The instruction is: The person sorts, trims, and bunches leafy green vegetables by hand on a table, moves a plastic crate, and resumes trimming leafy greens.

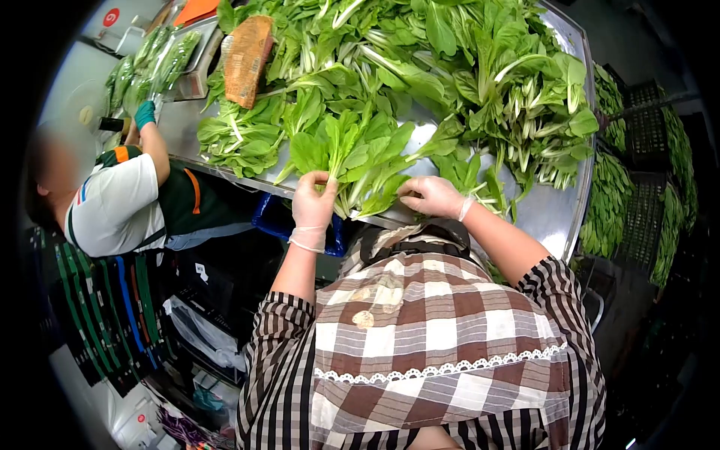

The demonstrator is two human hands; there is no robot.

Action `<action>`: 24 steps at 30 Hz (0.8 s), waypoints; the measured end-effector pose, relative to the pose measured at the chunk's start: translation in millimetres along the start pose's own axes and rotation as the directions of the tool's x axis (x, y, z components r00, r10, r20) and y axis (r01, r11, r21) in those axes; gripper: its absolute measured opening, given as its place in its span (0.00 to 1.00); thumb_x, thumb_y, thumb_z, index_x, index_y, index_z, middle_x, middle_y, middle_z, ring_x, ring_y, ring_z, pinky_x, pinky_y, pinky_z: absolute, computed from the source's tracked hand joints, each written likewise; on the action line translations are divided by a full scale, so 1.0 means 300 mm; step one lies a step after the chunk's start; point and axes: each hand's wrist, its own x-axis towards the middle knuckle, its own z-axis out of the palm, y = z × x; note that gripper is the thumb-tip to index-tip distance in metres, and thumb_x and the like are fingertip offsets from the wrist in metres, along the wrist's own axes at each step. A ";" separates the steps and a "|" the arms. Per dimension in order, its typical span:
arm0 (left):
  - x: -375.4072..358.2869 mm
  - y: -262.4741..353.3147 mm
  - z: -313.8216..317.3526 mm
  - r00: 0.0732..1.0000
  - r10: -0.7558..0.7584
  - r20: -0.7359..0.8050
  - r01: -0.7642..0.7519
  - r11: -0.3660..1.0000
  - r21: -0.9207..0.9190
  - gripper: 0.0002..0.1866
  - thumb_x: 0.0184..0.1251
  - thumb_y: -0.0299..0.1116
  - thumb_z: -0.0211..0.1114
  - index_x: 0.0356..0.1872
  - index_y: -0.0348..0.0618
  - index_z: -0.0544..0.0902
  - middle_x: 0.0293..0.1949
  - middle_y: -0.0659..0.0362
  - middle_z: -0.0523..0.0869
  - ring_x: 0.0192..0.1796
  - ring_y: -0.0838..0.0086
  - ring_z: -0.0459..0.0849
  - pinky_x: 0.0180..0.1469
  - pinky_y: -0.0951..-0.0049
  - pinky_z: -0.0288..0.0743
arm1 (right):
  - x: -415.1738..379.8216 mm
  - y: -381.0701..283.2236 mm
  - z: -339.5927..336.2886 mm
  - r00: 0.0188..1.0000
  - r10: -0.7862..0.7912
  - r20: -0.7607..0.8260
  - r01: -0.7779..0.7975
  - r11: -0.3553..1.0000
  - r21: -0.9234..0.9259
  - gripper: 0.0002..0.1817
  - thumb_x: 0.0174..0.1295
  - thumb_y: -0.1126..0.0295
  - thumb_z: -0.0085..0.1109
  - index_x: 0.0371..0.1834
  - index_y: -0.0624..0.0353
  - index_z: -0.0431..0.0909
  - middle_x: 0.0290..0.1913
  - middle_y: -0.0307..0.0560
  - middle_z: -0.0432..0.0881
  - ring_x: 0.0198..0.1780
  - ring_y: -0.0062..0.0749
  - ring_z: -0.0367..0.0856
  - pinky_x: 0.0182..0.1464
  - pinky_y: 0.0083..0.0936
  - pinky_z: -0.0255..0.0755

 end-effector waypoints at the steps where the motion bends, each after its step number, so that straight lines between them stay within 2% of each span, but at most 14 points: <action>1: -0.003 0.051 -0.029 0.992 -0.119 0.050 0.125 0.984 -0.125 0.12 0.63 0.33 0.73 0.42 0.40 0.82 0.29 0.66 0.83 0.25 0.85 0.73 0.30 0.81 0.69 | 0.001 0.000 -0.024 1.000 0.017 0.006 -0.017 0.999 0.034 0.16 0.63 0.58 0.59 0.47 0.55 0.84 0.47 0.51 0.86 0.47 0.46 0.84 0.50 0.36 0.77; 4: -0.008 0.040 -0.035 0.983 -0.177 0.041 0.176 0.875 -0.451 0.09 0.66 0.31 0.70 0.41 0.39 0.82 0.30 0.66 0.83 0.24 0.86 0.72 0.27 0.83 0.68 | 0.009 -0.006 -0.082 1.000 0.021 -0.010 -0.019 0.993 0.120 0.16 0.64 0.59 0.59 0.49 0.56 0.84 0.49 0.53 0.86 0.50 0.45 0.85 0.52 0.34 0.77; 5: -0.016 0.049 -0.037 0.988 -0.153 -0.009 0.124 0.837 -0.533 0.07 0.68 0.29 0.69 0.41 0.40 0.81 0.29 0.67 0.82 0.22 0.88 0.70 0.24 0.85 0.64 | 0.008 -0.020 -0.093 0.999 0.038 -0.004 -0.037 0.984 0.174 0.17 0.64 0.59 0.60 0.49 0.57 0.84 0.49 0.53 0.86 0.50 0.44 0.85 0.52 0.33 0.77; 8: -0.044 0.117 -0.066 0.934 -0.349 0.070 0.297 0.654 -0.696 0.08 0.66 0.27 0.69 0.42 0.40 0.81 0.32 0.65 0.83 0.29 0.85 0.77 0.30 0.84 0.69 | 0.006 -0.033 -0.134 0.998 0.057 0.026 -0.063 0.940 0.336 0.16 0.65 0.61 0.61 0.50 0.59 0.84 0.48 0.52 0.87 0.50 0.39 0.85 0.53 0.30 0.77; 9: -0.062 0.152 -0.078 0.909 -0.403 0.103 0.338 0.570 -0.749 0.09 0.67 0.26 0.68 0.46 0.40 0.80 0.32 0.67 0.83 0.24 0.88 0.72 0.25 0.86 0.62 | 0.008 -0.049 -0.147 0.997 0.060 0.046 -0.073 0.918 0.390 0.16 0.65 0.62 0.61 0.50 0.60 0.84 0.48 0.51 0.87 0.49 0.36 0.85 0.53 0.28 0.77; 12: -0.101 0.170 -0.101 0.907 -0.393 0.149 0.328 0.439 -0.836 0.13 0.67 0.25 0.66 0.51 0.40 0.79 0.31 0.68 0.82 0.22 0.90 0.66 0.23 0.87 0.55 | 0.024 -0.140 -0.162 0.993 0.002 0.116 -0.065 0.840 0.539 0.15 0.66 0.65 0.62 0.50 0.62 0.83 0.46 0.47 0.88 0.48 0.28 0.84 0.54 0.24 0.76; 13: -0.107 0.194 -0.085 0.897 -0.415 0.151 0.334 0.413 -0.847 0.17 0.66 0.24 0.66 0.55 0.39 0.77 0.30 0.68 0.82 0.20 0.90 0.64 0.22 0.87 0.54 | 0.032 -0.141 -0.158 0.993 -0.051 0.106 -0.017 0.830 0.557 0.14 0.68 0.68 0.61 0.51 0.65 0.82 0.44 0.43 0.86 0.44 0.21 0.81 0.50 0.20 0.76; 16: -0.133 0.209 -0.037 0.912 -0.388 0.135 0.281 0.350 -0.894 0.19 0.66 0.24 0.67 0.57 0.39 0.76 0.32 0.66 0.84 0.21 0.90 0.65 0.22 0.87 0.54 | 0.068 -0.173 -0.126 0.997 -0.056 0.049 0.005 0.708 0.706 0.13 0.67 0.68 0.62 0.50 0.66 0.82 0.42 0.41 0.85 0.42 0.19 0.81 0.47 0.18 0.76; 17: -0.148 0.239 -0.034 0.911 -0.387 0.139 0.294 0.376 -0.879 0.20 0.66 0.24 0.68 0.58 0.39 0.76 0.36 0.64 0.86 0.23 0.90 0.68 0.23 0.88 0.56 | 0.084 -0.194 -0.129 0.998 -0.049 0.025 0.014 0.672 0.740 0.13 0.67 0.69 0.63 0.50 0.65 0.82 0.41 0.41 0.85 0.41 0.18 0.81 0.45 0.17 0.75; 18: -0.161 0.258 -0.019 0.902 -0.416 0.117 0.299 0.406 -0.864 0.20 0.66 0.24 0.68 0.59 0.39 0.76 0.40 0.62 0.88 0.26 0.89 0.72 0.26 0.88 0.60 | 0.122 -0.183 -0.099 0.995 -0.060 -0.082 0.101 0.636 0.765 0.17 0.66 0.67 0.64 0.54 0.64 0.79 0.39 0.39 0.84 0.37 0.17 0.78 0.40 0.16 0.73; 20: -0.192 0.269 -0.042 0.911 -0.383 0.150 0.340 0.494 -0.800 0.21 0.66 0.24 0.68 0.59 0.39 0.76 0.40 0.62 0.87 0.30 0.88 0.77 0.29 0.88 0.66 | 0.160 -0.284 -0.155 0.979 0.085 -0.185 0.086 0.648 0.757 0.21 0.65 0.63 0.67 0.56 0.64 0.77 0.37 0.38 0.82 0.32 0.17 0.75 0.34 0.16 0.69; 21: -0.206 0.293 -0.023 0.919 -0.373 0.127 0.315 0.501 -0.806 0.22 0.65 0.24 0.67 0.60 0.37 0.75 0.40 0.61 0.87 0.25 0.91 0.70 0.24 0.89 0.57 | 0.199 -0.305 -0.173 0.967 0.180 -0.179 0.051 0.555 0.830 0.22 0.64 0.61 0.68 0.55 0.63 0.77 0.35 0.37 0.81 0.29 0.17 0.72 0.32 0.16 0.66; 22: -0.221 0.329 -0.028 0.925 -0.351 0.147 0.326 0.530 -0.782 0.23 0.65 0.23 0.67 0.62 0.36 0.74 0.41 0.61 0.86 0.26 0.90 0.70 0.26 0.89 0.59 | 0.228 -0.323 -0.195 0.947 0.275 -0.165 0.024 0.454 0.891 0.23 0.63 0.59 0.69 0.55 0.62 0.77 0.33 0.37 0.80 0.27 0.16 0.69 0.29 0.15 0.63; 24: -0.243 0.339 -0.001 0.939 -0.313 0.146 0.299 0.525 -0.797 0.22 0.64 0.23 0.67 0.60 0.35 0.76 0.38 0.63 0.85 0.27 0.88 0.71 0.28 0.87 0.61 | 0.253 -0.305 -0.240 0.974 0.221 -0.050 -0.035 0.364 0.931 0.19 0.64 0.55 0.67 0.49 0.57 0.81 0.32 0.33 0.79 0.25 0.14 0.64 0.27 0.16 0.56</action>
